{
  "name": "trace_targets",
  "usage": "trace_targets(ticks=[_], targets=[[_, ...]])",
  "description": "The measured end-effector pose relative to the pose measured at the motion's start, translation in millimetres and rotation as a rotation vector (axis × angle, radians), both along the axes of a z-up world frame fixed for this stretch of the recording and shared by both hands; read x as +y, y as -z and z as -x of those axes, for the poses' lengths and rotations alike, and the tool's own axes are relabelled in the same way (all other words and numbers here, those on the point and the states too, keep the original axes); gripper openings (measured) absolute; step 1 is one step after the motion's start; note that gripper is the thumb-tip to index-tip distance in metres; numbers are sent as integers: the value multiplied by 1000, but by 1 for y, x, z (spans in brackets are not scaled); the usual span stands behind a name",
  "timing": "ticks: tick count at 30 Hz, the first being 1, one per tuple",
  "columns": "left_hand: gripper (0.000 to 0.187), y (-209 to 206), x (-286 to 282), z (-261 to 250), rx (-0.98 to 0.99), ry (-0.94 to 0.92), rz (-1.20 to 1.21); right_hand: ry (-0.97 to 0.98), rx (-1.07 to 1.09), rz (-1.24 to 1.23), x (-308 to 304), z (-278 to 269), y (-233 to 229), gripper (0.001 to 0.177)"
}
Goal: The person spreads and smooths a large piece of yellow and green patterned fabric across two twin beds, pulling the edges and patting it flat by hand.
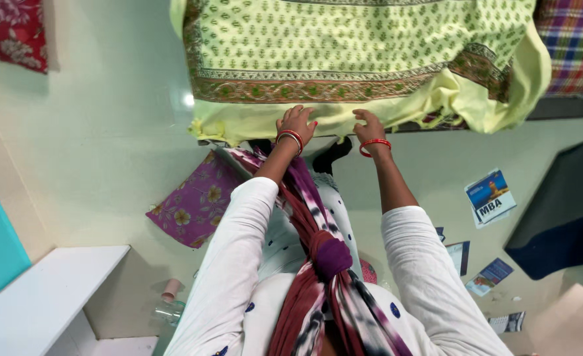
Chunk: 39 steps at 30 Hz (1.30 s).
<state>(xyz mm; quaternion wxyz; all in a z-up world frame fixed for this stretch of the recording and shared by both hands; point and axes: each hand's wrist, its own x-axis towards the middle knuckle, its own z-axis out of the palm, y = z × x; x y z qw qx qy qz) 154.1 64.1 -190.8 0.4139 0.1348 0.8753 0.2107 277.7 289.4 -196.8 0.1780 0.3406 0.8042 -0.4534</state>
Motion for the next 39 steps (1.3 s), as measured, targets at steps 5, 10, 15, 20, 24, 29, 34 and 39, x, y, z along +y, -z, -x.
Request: trace_targets(ticks=[5, 10, 15, 20, 24, 29, 34, 39], targets=[[51, -2, 85, -57, 60, 232, 8, 172, 145, -301, 111, -89, 19, 47], [52, -4, 171, -111, 40, 444, -37, 194, -43, -381, 179, -118, -16, 54], [48, -19, 250, -130, -41, 593, 168, -103, -290, -406, 226, -105, -20, 65], [72, 19, 275, -126, -66, 511, 206, -255, 84, -347, 272, -120, 34, 69], [70, 42, 271, -139, -197, 617, 273, -149, -106, -275, 295, -159, 25, 51], [57, 28, 255, -174, -399, 907, 365, -262, -834, -331, 335, -240, -18, 30], [51, 30, 230, -209, -428, 972, 310, -352, -865, -316, 320, -280, -27, 33], [47, 41, 194, -179, -385, 725, 151, 44, -163, -94, 253, -196, -7, 37]])
